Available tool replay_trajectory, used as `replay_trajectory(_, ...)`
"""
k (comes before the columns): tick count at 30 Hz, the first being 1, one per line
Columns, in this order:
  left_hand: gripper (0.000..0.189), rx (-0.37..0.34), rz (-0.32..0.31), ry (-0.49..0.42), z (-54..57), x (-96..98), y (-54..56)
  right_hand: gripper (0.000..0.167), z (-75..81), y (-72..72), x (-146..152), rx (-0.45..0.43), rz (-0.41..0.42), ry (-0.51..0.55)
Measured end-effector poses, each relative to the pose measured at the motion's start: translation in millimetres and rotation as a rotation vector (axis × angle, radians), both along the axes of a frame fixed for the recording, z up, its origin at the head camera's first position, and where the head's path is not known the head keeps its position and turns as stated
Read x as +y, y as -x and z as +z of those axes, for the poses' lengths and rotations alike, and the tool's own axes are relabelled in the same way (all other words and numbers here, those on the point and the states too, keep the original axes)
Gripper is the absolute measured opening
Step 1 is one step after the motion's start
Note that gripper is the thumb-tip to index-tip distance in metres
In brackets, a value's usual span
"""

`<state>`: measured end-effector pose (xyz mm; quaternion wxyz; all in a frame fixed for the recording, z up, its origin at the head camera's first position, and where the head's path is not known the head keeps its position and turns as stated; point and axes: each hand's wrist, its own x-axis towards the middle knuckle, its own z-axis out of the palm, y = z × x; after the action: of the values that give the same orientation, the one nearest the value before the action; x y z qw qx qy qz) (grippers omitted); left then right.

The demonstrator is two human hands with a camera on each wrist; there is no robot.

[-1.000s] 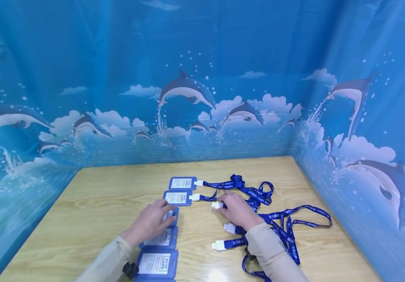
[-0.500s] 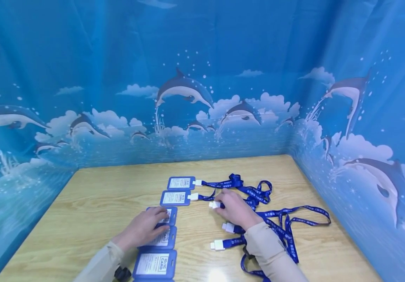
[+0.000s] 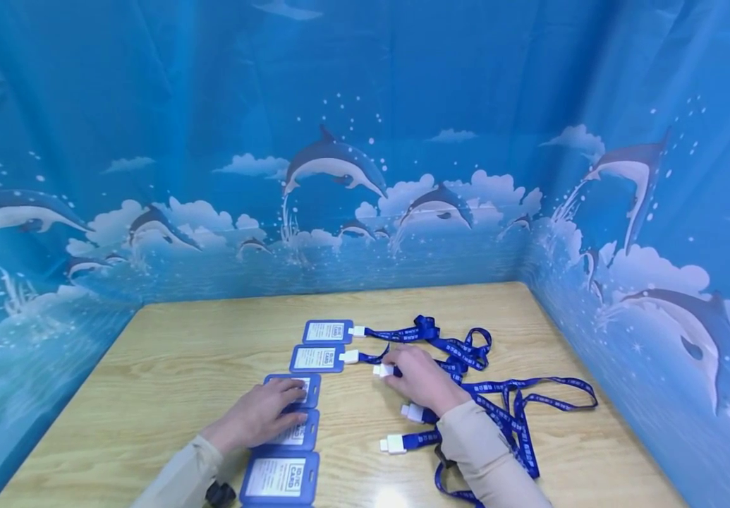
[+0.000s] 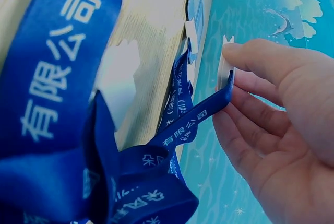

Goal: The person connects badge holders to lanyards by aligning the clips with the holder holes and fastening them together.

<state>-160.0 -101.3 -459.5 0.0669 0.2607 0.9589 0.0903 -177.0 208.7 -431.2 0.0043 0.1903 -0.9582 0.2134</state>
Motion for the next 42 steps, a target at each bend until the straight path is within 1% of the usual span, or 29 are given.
replay_trajectory(8, 0.053, -0.035, -0.018, 0.025, 0.0, 2.7, -2.2, 0.032, 0.1, 0.2, -1.2, 0.004, 0.023, 0.009)
replay_trajectory(10, 0.053, -0.031, -0.023, 0.027, -0.2, 3.5, -1.9, 0.032, 0.0, 0.6, -1.5, 0.000, 0.022, 0.010)
replay_trajectory(18, 0.055, -0.054, -0.014, 0.045, 1.2, 7.1, -0.1, 0.032, 0.5, 1.2, -3.7, -0.008, 0.013, 0.005)
replay_trajectory(29, 0.055, -0.073, -0.007, 0.045, 3.1, 9.5, -1.7, 0.034, -0.9, -0.4, -10.5, -0.045, 0.008, 0.019)
replay_trajectory(34, 0.056, -0.075, 0.001, 0.050, 1.4, 9.5, -0.8, 0.032, -3.2, 1.1, -16.0, -0.030, 0.023, 0.003)
replay_trajectory(42, 0.057, -0.071, -0.018, 0.065, 0.5, 9.9, -0.5, 0.031, -7.9, 2.5, -20.5, 0.000, 0.066, -0.018)
